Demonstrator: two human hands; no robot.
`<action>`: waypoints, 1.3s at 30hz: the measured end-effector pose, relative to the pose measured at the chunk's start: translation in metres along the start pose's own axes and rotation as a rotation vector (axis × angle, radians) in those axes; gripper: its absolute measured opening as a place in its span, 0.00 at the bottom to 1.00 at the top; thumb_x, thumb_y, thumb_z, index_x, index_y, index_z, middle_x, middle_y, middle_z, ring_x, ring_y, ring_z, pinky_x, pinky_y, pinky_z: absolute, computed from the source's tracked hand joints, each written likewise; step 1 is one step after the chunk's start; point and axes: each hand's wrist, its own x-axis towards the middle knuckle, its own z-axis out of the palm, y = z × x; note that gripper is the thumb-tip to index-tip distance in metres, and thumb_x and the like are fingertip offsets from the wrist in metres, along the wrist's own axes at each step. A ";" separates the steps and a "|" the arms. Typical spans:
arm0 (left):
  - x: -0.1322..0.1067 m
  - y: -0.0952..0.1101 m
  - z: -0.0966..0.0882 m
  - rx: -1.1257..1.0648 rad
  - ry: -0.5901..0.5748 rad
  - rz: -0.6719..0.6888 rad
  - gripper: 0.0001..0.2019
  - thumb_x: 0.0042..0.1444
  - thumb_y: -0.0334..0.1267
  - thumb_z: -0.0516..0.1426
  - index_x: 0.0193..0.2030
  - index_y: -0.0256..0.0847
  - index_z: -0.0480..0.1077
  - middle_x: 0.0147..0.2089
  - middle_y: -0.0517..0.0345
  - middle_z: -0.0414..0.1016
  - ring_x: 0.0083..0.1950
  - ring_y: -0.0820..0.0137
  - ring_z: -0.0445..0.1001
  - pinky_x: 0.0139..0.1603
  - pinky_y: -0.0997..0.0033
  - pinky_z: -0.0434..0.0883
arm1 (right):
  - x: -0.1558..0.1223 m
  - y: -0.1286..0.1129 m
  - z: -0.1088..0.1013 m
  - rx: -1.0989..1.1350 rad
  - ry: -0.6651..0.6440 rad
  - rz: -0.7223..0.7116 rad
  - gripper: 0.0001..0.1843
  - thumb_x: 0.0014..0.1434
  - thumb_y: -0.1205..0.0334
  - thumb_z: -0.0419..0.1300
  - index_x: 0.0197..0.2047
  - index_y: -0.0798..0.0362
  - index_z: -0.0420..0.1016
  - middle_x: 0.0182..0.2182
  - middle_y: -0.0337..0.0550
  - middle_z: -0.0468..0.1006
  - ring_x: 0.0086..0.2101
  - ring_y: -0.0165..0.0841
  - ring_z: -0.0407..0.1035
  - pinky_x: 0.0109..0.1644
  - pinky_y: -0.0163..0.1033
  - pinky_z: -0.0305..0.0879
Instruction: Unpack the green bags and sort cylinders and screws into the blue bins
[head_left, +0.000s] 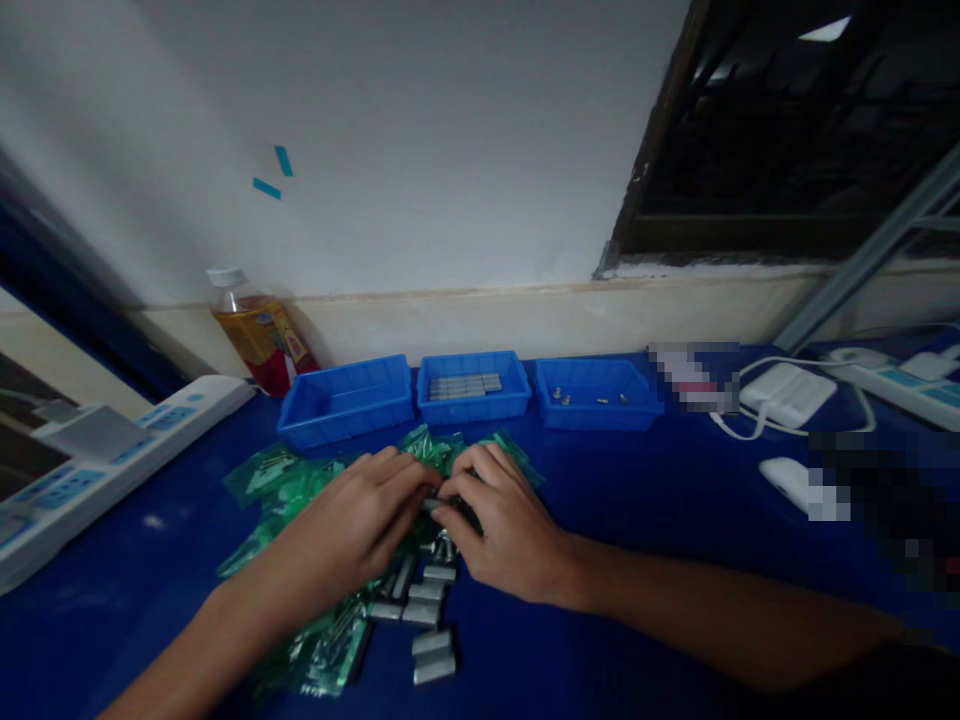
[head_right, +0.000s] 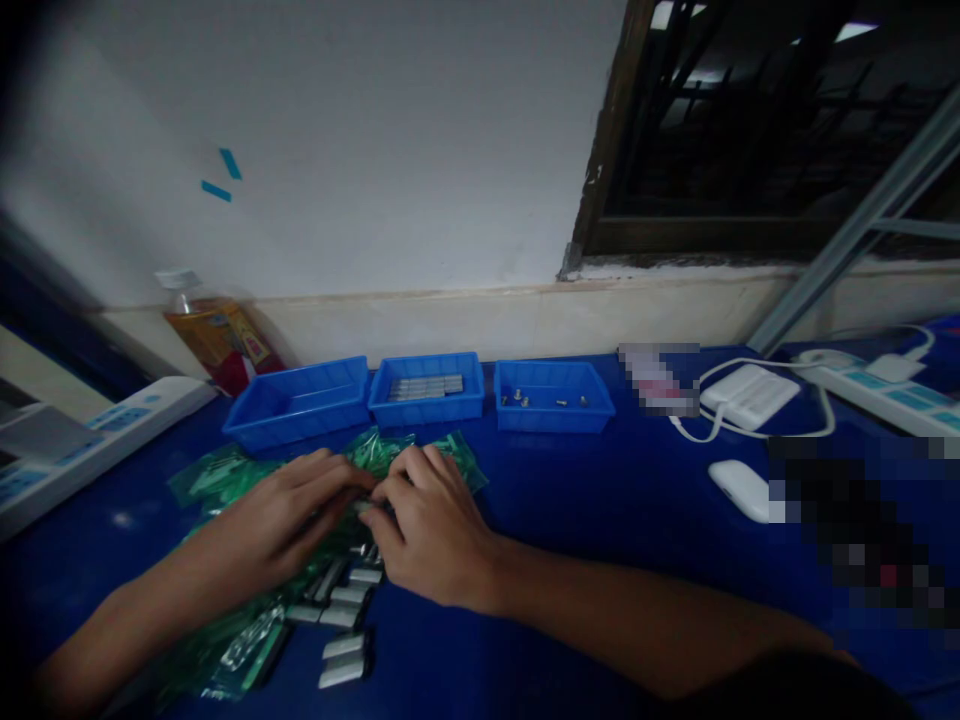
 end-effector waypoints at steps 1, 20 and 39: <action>0.000 0.001 -0.001 -0.014 0.037 0.020 0.11 0.64 0.32 0.45 0.47 0.41 0.65 0.39 0.54 0.69 0.40 0.66 0.66 0.41 0.65 0.64 | 0.001 0.001 0.000 0.019 0.036 0.005 0.07 0.62 0.62 0.54 0.35 0.55 0.71 0.36 0.44 0.69 0.40 0.35 0.61 0.45 0.42 0.57; 0.010 0.013 0.013 0.027 0.210 -0.034 0.15 0.66 0.40 0.44 0.35 0.38 0.68 0.30 0.56 0.70 0.34 0.69 0.69 0.36 0.70 0.67 | -0.002 0.016 -0.007 -0.051 0.181 -0.065 0.08 0.64 0.61 0.51 0.38 0.54 0.69 0.35 0.44 0.73 0.38 0.35 0.64 0.42 0.41 0.56; 0.010 0.019 0.018 0.092 0.297 -0.057 0.17 0.66 0.39 0.43 0.31 0.37 0.67 0.27 0.57 0.68 0.30 0.70 0.67 0.34 0.72 0.66 | -0.003 0.015 -0.007 -0.056 0.175 -0.121 0.07 0.63 0.62 0.50 0.39 0.54 0.68 0.35 0.44 0.71 0.37 0.35 0.63 0.41 0.40 0.56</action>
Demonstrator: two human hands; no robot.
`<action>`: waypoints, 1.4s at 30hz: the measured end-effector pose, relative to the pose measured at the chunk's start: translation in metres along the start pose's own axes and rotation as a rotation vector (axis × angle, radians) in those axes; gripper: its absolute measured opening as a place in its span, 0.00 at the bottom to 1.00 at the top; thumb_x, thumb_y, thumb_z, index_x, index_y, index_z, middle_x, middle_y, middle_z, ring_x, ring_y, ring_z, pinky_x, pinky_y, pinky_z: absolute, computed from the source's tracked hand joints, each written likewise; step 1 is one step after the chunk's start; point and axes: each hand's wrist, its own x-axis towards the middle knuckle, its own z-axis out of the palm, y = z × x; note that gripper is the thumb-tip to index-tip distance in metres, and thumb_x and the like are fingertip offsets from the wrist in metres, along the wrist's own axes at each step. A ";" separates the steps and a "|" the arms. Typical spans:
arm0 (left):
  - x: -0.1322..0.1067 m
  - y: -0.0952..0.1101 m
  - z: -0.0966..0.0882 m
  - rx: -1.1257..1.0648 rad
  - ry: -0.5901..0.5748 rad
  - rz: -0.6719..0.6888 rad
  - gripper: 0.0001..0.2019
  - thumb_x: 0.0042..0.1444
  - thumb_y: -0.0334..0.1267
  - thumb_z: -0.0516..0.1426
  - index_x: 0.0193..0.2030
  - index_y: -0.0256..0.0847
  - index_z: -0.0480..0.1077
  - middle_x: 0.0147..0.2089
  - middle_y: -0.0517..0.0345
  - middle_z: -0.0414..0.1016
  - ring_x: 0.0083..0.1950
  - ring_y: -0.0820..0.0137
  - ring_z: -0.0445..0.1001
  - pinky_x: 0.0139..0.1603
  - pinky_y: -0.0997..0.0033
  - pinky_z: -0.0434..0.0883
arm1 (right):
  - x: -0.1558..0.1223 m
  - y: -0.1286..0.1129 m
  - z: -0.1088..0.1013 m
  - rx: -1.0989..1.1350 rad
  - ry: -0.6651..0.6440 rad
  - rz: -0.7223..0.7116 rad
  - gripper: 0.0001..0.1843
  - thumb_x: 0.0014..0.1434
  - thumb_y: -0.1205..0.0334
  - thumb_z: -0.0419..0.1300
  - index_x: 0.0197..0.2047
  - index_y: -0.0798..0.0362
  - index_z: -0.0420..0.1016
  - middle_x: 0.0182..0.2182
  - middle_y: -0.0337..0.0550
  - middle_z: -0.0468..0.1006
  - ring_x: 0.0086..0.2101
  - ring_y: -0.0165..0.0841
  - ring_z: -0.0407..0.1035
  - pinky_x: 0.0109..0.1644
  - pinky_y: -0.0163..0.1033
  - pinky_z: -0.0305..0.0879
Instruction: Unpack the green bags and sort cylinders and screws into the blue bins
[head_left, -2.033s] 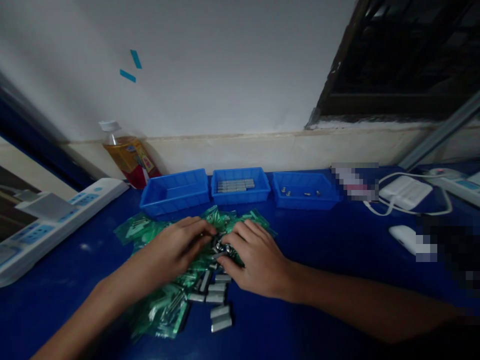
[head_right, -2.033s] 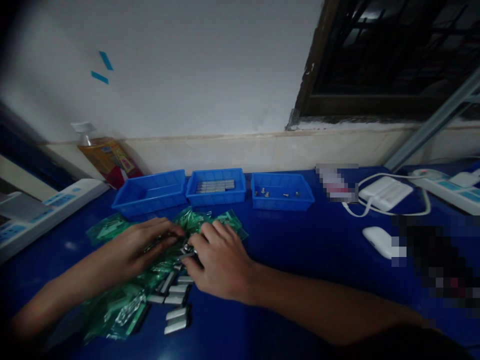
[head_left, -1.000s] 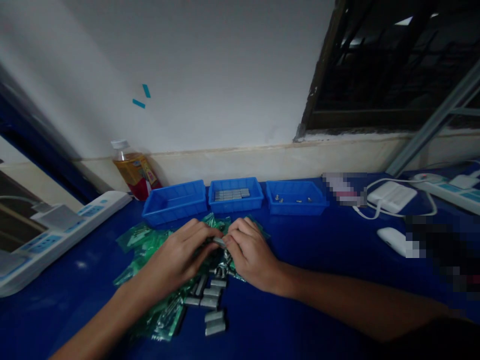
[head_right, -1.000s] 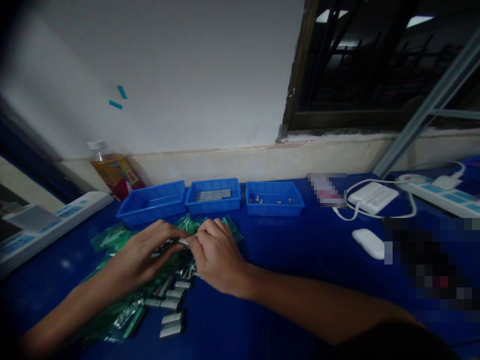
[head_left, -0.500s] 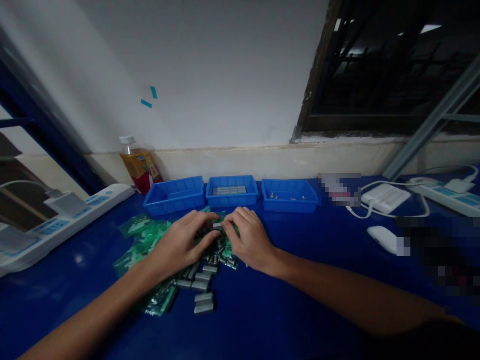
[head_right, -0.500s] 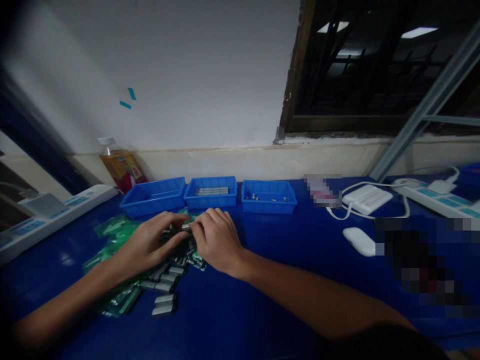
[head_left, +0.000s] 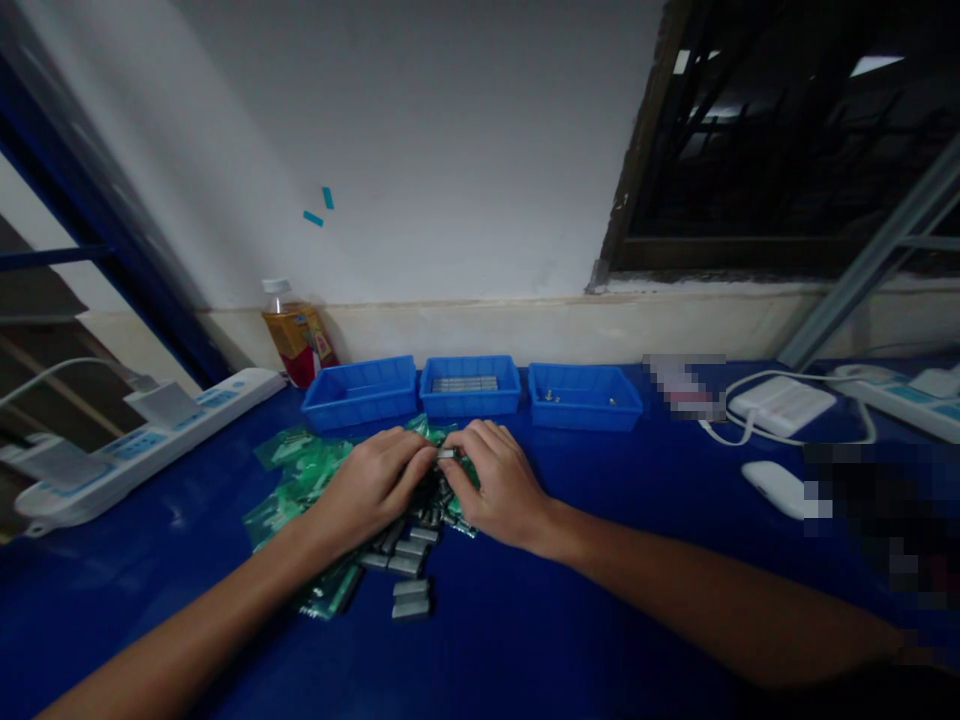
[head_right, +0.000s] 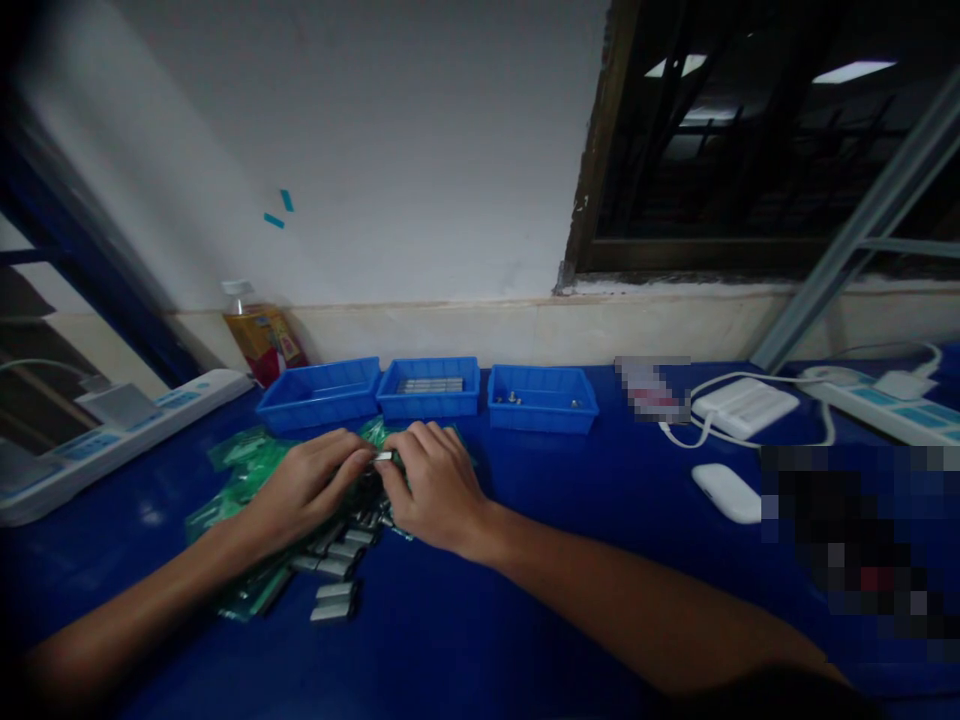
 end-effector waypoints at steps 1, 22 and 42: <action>0.000 0.000 0.000 -0.019 -0.003 -0.009 0.17 0.66 0.39 0.43 0.32 0.37 0.68 0.28 0.57 0.69 0.31 0.70 0.68 0.35 0.71 0.66 | 0.000 0.000 0.000 -0.012 0.002 0.003 0.08 0.63 0.61 0.50 0.38 0.54 0.68 0.34 0.44 0.71 0.37 0.35 0.63 0.41 0.41 0.56; -0.003 0.000 -0.003 -0.011 0.006 0.021 0.19 0.66 0.39 0.42 0.27 0.38 0.65 0.25 0.59 0.66 0.28 0.71 0.65 0.32 0.71 0.63 | -0.002 0.001 0.001 0.037 0.003 -0.044 0.06 0.63 0.63 0.49 0.40 0.53 0.65 0.34 0.45 0.71 0.37 0.35 0.65 0.41 0.40 0.59; -0.004 0.002 -0.002 0.010 0.025 0.012 0.17 0.66 0.39 0.43 0.31 0.36 0.67 0.28 0.56 0.68 0.31 0.70 0.67 0.34 0.70 0.64 | -0.004 -0.001 0.001 -0.005 0.005 -0.059 0.08 0.64 0.63 0.48 0.39 0.55 0.66 0.34 0.45 0.70 0.36 0.34 0.64 0.41 0.39 0.59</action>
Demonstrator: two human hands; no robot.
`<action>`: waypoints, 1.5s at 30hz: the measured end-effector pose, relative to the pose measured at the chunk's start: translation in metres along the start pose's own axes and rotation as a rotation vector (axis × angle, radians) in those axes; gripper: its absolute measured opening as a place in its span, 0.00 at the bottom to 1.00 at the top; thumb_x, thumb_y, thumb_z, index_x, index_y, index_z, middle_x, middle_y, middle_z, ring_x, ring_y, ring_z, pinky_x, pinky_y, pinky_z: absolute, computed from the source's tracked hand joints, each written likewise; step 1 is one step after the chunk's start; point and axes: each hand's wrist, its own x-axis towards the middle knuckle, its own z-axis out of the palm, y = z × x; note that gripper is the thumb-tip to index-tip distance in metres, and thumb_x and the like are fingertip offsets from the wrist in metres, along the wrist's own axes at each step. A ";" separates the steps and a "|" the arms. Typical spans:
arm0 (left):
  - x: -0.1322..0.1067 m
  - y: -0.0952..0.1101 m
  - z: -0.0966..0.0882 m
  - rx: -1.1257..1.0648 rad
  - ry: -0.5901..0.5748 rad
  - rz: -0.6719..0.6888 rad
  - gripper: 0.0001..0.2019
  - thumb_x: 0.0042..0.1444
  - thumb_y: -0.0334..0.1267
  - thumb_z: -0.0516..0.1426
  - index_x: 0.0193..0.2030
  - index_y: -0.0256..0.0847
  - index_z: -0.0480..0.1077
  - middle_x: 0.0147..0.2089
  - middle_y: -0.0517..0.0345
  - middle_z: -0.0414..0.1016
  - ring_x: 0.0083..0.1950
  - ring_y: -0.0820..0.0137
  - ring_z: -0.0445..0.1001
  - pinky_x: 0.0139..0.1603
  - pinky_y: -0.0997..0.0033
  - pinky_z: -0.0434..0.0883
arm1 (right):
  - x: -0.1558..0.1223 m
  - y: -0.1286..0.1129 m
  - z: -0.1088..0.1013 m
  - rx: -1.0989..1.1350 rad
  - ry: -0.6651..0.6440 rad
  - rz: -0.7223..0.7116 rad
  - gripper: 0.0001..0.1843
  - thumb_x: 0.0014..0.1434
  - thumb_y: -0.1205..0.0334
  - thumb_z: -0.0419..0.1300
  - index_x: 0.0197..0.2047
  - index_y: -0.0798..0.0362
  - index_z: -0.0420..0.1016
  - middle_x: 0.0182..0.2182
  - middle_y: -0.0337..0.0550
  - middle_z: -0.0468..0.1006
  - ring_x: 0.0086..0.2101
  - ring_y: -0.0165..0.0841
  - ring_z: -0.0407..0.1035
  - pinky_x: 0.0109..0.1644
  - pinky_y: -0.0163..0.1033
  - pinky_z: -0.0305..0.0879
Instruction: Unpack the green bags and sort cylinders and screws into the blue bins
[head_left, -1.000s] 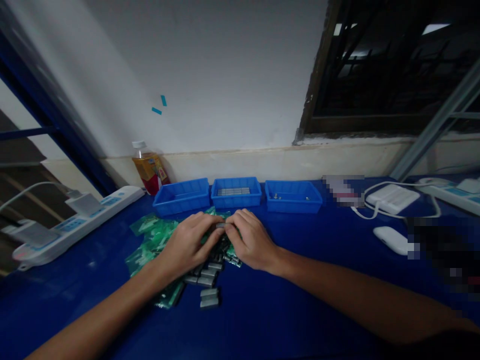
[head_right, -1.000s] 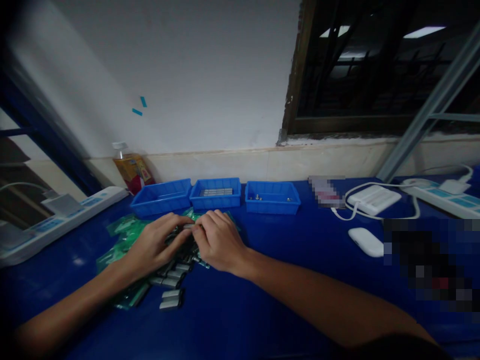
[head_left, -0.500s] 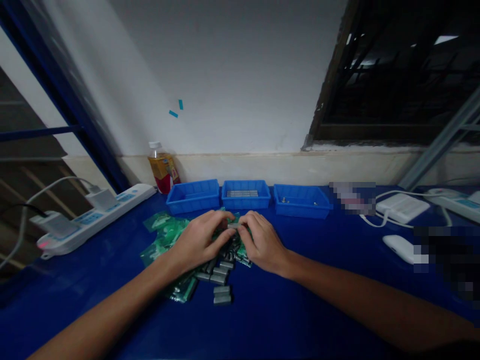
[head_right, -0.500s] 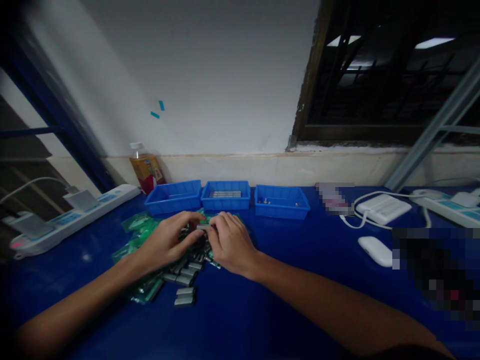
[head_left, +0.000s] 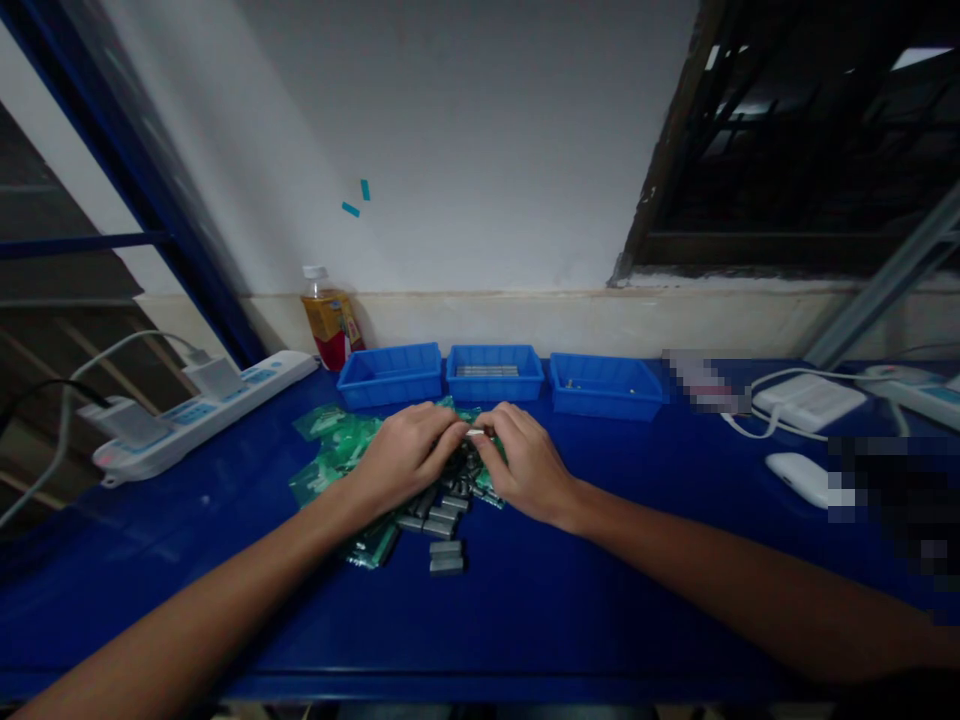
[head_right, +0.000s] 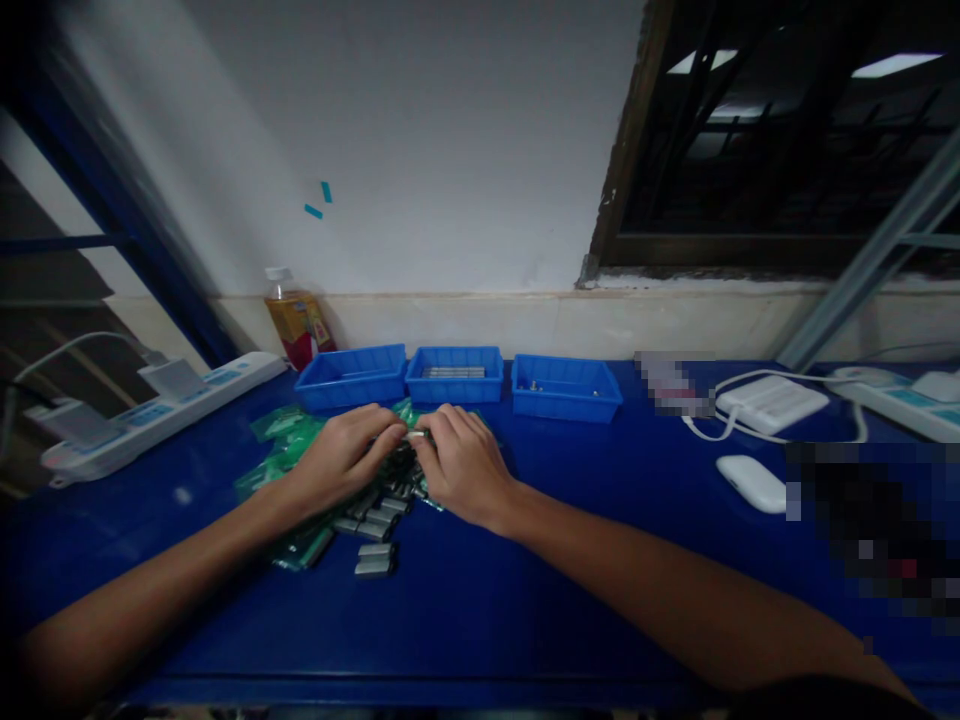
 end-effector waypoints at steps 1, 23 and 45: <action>0.000 -0.001 0.001 -0.011 0.004 -0.005 0.16 0.66 0.40 0.44 0.34 0.36 0.68 0.29 0.56 0.69 0.32 0.69 0.68 0.36 0.70 0.65 | 0.000 0.000 0.000 -0.013 0.003 0.004 0.09 0.65 0.63 0.47 0.37 0.55 0.66 0.33 0.45 0.70 0.35 0.34 0.64 0.41 0.39 0.58; -0.001 -0.002 0.001 -0.049 0.106 0.053 0.11 0.63 0.40 0.49 0.46 0.37 0.66 0.36 0.54 0.73 0.37 0.68 0.70 0.39 0.68 0.67 | -0.001 0.000 0.004 -0.087 0.037 0.005 0.10 0.65 0.62 0.46 0.37 0.54 0.67 0.33 0.45 0.71 0.35 0.35 0.64 0.41 0.40 0.58; -0.003 -0.003 0.000 -0.041 0.131 0.116 0.10 0.63 0.40 0.50 0.45 0.38 0.66 0.39 0.54 0.72 0.40 0.67 0.69 0.41 0.68 0.66 | -0.001 -0.002 0.004 -0.119 0.061 0.004 0.12 0.65 0.62 0.44 0.32 0.52 0.64 0.30 0.43 0.69 0.33 0.35 0.63 0.39 0.40 0.56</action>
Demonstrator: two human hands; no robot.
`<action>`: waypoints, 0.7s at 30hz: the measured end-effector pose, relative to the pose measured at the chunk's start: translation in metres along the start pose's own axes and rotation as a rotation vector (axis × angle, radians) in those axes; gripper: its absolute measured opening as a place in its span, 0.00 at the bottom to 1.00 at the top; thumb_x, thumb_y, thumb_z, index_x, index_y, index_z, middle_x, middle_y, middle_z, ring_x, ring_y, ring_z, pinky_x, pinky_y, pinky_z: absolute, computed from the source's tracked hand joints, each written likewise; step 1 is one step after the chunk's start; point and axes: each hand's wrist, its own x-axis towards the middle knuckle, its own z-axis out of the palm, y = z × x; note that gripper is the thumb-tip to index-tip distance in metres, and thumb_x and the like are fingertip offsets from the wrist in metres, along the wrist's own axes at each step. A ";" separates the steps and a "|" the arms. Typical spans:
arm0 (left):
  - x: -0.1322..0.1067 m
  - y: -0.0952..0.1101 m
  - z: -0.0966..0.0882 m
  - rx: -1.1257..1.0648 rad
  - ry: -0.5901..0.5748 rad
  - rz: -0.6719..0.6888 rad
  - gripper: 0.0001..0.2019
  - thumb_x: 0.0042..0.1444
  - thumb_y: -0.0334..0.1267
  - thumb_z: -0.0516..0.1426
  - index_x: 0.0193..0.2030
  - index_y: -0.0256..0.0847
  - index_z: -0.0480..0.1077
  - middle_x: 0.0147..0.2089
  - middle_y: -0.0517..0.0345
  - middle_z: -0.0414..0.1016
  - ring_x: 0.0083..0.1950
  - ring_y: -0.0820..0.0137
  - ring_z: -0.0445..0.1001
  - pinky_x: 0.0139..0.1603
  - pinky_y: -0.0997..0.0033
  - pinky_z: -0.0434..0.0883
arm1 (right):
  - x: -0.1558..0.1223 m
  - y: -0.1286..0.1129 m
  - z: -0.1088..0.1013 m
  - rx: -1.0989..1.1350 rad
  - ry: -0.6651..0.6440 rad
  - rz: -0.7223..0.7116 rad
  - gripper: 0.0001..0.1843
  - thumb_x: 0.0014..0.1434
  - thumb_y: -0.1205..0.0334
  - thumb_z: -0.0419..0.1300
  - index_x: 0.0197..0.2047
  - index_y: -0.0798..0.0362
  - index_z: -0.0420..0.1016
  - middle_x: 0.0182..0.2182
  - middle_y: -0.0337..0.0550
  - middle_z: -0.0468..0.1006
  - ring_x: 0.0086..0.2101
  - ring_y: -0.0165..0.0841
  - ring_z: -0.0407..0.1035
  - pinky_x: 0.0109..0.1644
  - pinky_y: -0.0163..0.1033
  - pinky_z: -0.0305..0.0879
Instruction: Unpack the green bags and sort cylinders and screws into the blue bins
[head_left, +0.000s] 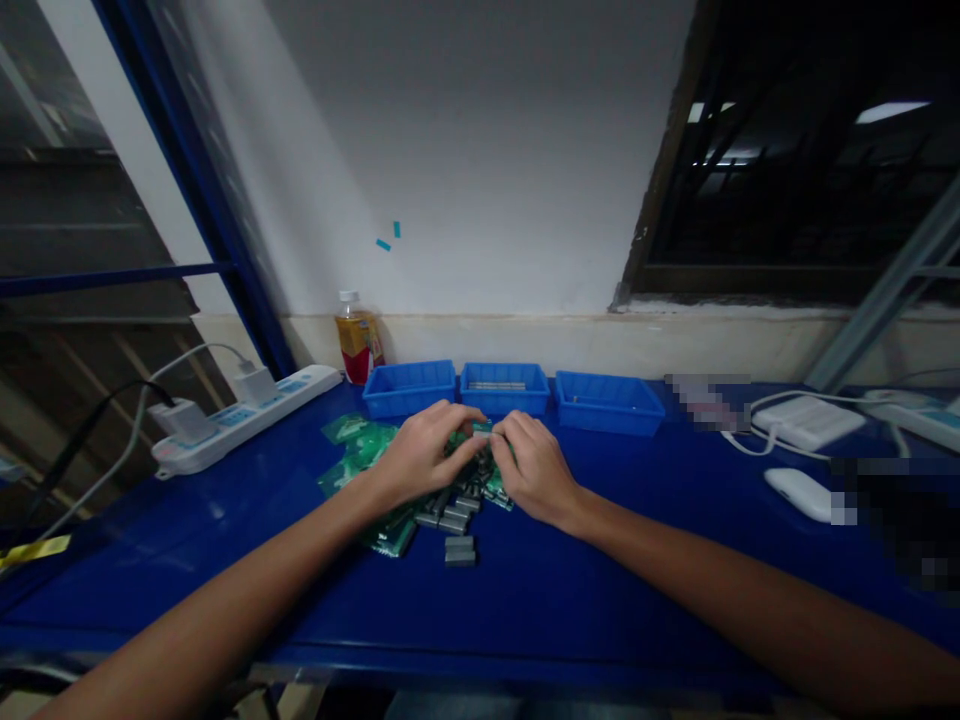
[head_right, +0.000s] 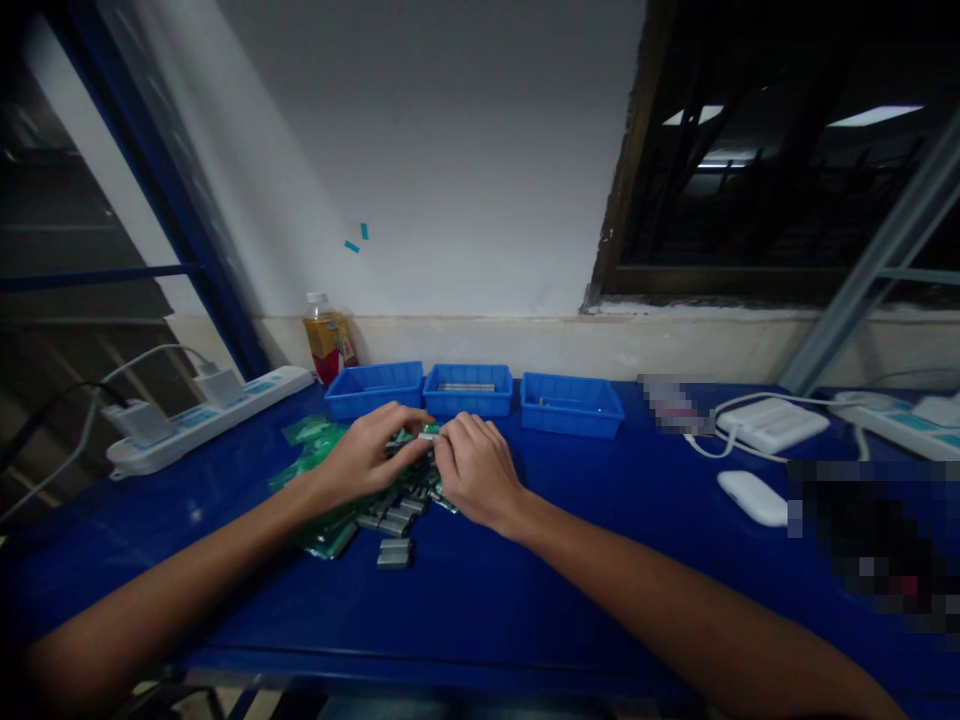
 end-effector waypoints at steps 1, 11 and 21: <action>0.000 0.000 0.000 -0.012 0.003 0.018 0.10 0.62 0.40 0.51 0.46 0.38 0.65 0.39 0.54 0.72 0.41 0.67 0.69 0.42 0.67 0.66 | 0.000 0.001 0.000 -0.003 -0.003 0.006 0.13 0.65 0.62 0.43 0.31 0.52 0.63 0.30 0.43 0.69 0.33 0.34 0.63 0.39 0.40 0.56; -0.002 -0.002 0.005 0.080 -0.012 0.033 0.10 0.64 0.39 0.47 0.39 0.37 0.67 0.34 0.54 0.70 0.35 0.68 0.67 0.37 0.69 0.65 | 0.000 0.000 -0.003 0.126 0.037 -0.002 0.07 0.63 0.63 0.49 0.43 0.54 0.65 0.35 0.45 0.71 0.36 0.35 0.66 0.42 0.40 0.60; -0.001 -0.003 0.001 0.060 -0.040 -0.024 0.12 0.65 0.40 0.46 0.40 0.37 0.67 0.34 0.55 0.71 0.36 0.68 0.68 0.38 0.68 0.66 | 0.000 0.002 -0.001 0.014 -0.005 -0.033 0.09 0.64 0.62 0.48 0.38 0.53 0.68 0.33 0.45 0.72 0.35 0.36 0.64 0.40 0.40 0.58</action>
